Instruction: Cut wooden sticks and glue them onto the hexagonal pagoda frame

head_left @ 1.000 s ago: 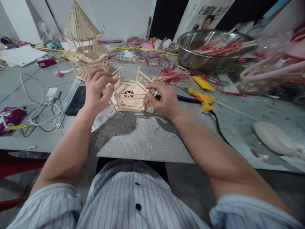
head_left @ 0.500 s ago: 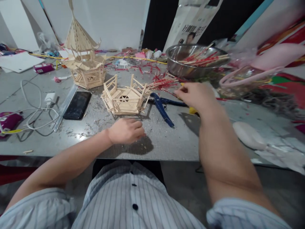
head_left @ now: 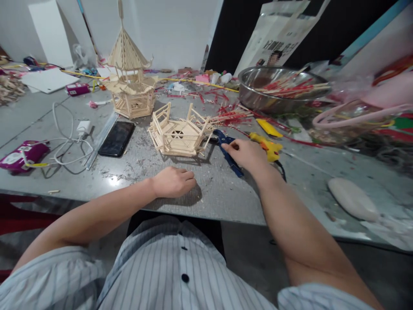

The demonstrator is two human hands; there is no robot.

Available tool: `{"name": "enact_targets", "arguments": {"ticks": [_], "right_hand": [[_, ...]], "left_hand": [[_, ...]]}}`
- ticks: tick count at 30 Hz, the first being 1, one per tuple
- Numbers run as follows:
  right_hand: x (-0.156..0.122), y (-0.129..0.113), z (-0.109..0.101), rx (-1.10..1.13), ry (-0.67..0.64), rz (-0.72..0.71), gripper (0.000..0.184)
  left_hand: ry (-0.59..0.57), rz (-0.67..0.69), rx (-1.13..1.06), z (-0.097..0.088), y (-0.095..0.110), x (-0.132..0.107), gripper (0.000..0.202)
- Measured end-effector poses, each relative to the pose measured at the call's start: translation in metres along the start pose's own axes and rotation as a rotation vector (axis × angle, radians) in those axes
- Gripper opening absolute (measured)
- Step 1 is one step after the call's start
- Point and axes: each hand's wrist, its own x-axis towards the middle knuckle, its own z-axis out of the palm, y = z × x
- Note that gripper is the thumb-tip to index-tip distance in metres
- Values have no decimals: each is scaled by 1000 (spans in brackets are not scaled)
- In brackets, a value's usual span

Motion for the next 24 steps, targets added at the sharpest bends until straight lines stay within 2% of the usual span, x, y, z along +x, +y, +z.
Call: {"name": "enact_targets", "arguments": {"ticks": [5, 9, 12, 14, 18, 21, 24], "right_hand": [[-1, -1, -2, -53, -106, 117, 51], [0, -2, 1, -85, -166, 117, 50], [1, 0, -1, -48, -169, 107, 46], [1, 6, -10, -4, -111, 147, 42], [-2, 35, -38, -15, 121, 367, 33], [1, 65, -47, -22, 88, 474, 32], [9, 94, -33, 96, 34, 496, 44]], "left_hand": [[5, -70, -52, 1, -2, 3, 24], [25, -107, -95, 1, -6, 4, 29], [48, -123, -121, -1, -8, 4, 32], [42, -130, -133, -1, -9, 4, 33], [46, -133, -154, 0, -12, 4, 34], [46, -139, -179, 2, -14, 3, 34], [27, -157, -203, 3, -14, 3, 33]]}}
